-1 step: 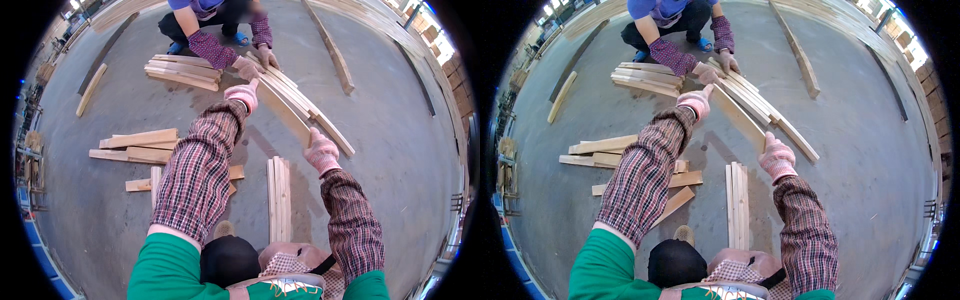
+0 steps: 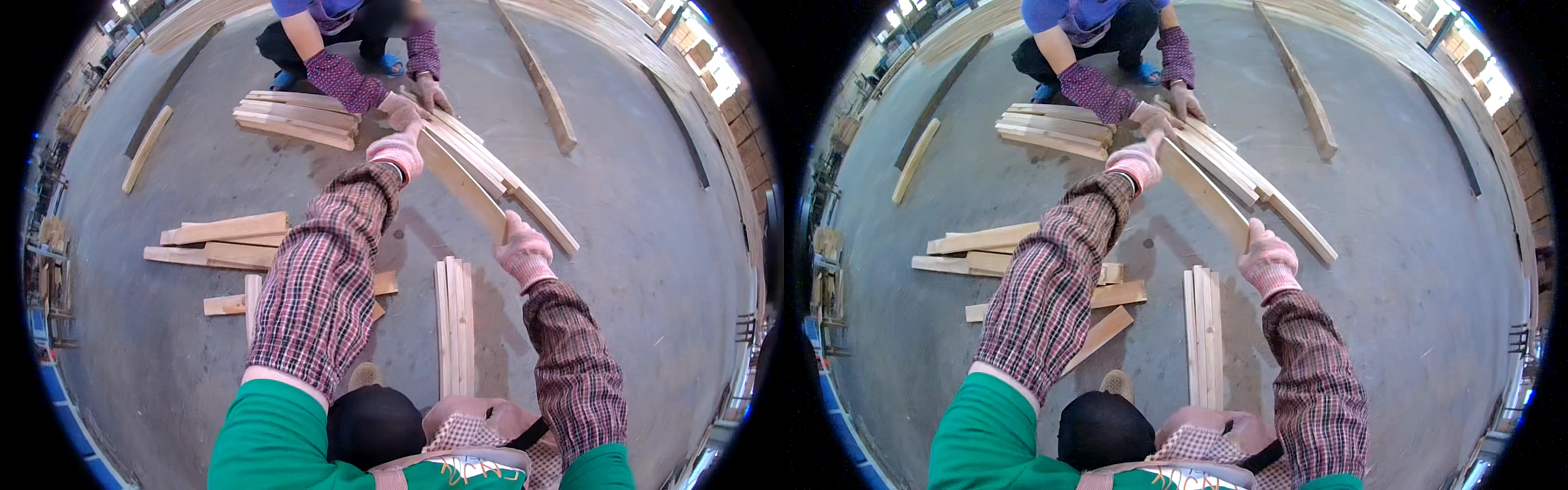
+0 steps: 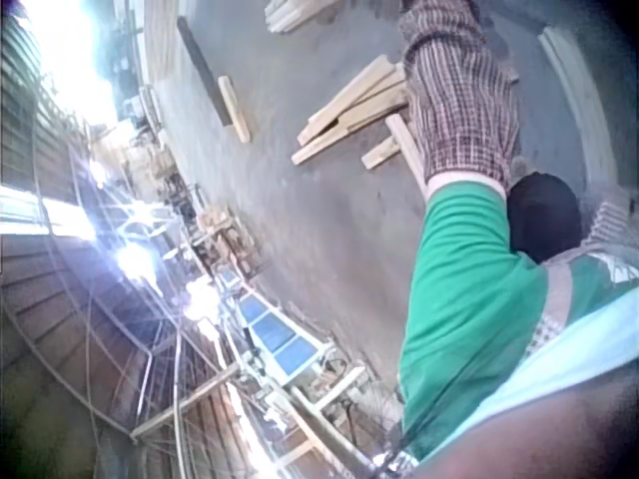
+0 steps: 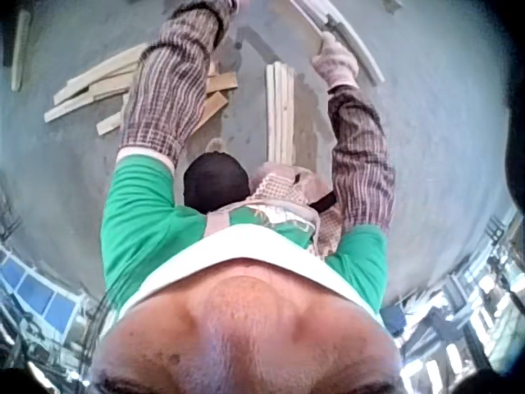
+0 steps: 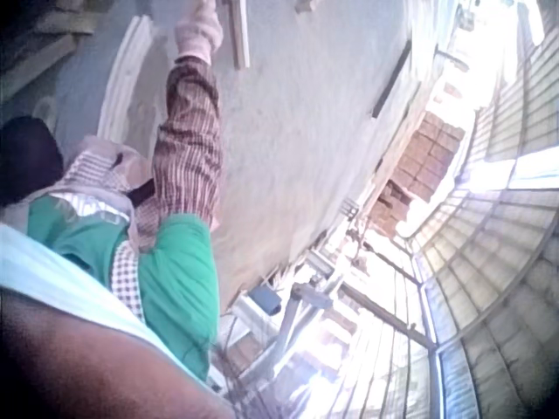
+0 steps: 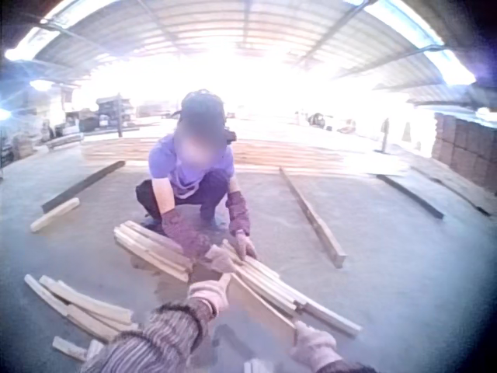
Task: The person gathers and stacks wooden planks on the floor of a workshop. They then carry the stack of planks to a metal table and place them down. The person is wearing gloves and an apron.
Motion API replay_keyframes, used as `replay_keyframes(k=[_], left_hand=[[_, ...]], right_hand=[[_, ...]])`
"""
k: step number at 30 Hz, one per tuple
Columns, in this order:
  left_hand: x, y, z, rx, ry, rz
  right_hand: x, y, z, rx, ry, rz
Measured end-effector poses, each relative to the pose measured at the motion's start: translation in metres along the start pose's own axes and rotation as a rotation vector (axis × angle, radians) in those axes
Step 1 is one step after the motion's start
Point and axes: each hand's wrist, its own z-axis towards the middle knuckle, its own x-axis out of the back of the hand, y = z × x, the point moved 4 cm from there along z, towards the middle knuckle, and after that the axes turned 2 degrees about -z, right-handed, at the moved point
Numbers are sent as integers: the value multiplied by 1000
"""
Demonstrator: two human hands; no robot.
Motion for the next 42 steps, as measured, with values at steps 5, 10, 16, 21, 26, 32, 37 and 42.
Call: replay_keyframes(k=[5,10,16,21,26,32,37,42], left_hand=[[-38,13,40,-80,-54,-45],[-89,-2,14,-293,-96,159],[-83,-10,-58,-74,-140,-152],[-72,-19,-45,-51,-36,-151],[-47,1,1,-67,-113,-180],[-6,25,47,-263,-35,-234],[26,30,42,-264,59,-182],[-55,-7,-45,-193,17,-820]], right_hand=[[-15,12,3,-29,5,24],[-19,11,2,-52,-18,144],[-28,31,-15,-72,-9,249],[-50,33,-14,-88,15,266],[-57,32,-3,-78,34,271],[-31,22,4,-72,64,247],[-20,26,6,-4,139,244],[-38,83,-11,-47,115,435]])
